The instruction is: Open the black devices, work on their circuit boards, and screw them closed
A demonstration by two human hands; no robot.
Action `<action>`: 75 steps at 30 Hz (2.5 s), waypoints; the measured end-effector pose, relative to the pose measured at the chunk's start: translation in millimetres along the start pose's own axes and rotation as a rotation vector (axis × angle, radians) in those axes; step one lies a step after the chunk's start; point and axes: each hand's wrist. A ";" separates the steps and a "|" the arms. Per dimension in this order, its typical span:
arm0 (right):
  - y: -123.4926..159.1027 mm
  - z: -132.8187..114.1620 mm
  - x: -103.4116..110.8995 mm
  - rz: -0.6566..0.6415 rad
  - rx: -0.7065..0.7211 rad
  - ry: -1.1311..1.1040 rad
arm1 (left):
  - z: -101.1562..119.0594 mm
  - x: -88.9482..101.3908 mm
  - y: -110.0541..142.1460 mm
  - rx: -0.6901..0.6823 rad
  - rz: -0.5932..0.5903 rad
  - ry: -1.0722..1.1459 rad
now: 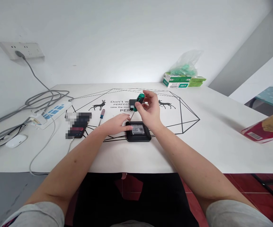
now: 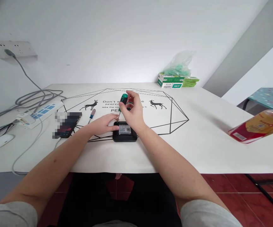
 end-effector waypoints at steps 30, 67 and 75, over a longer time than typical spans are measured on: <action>0.7 -3.0 3.8 0.061 0.036 -0.017 | -58.1 -1.3 -9.2 0.481 0.146 -0.510; 7.6 -18.3 3.1 -0.014 0.026 -0.033 | 15.5 -1.0 7.9 -0.063 -0.159 -0.007; 12.9 -27.2 -1.2 -0.143 0.075 -0.050 | 10.6 -7.5 1.2 -0.064 -0.104 0.008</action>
Point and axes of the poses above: each hand's wrist, its own y-axis away from the middle knuckle, its own x-axis out of the back of the hand, z = x × y, and after that the axes turned 10 degrees about -y, right-handed
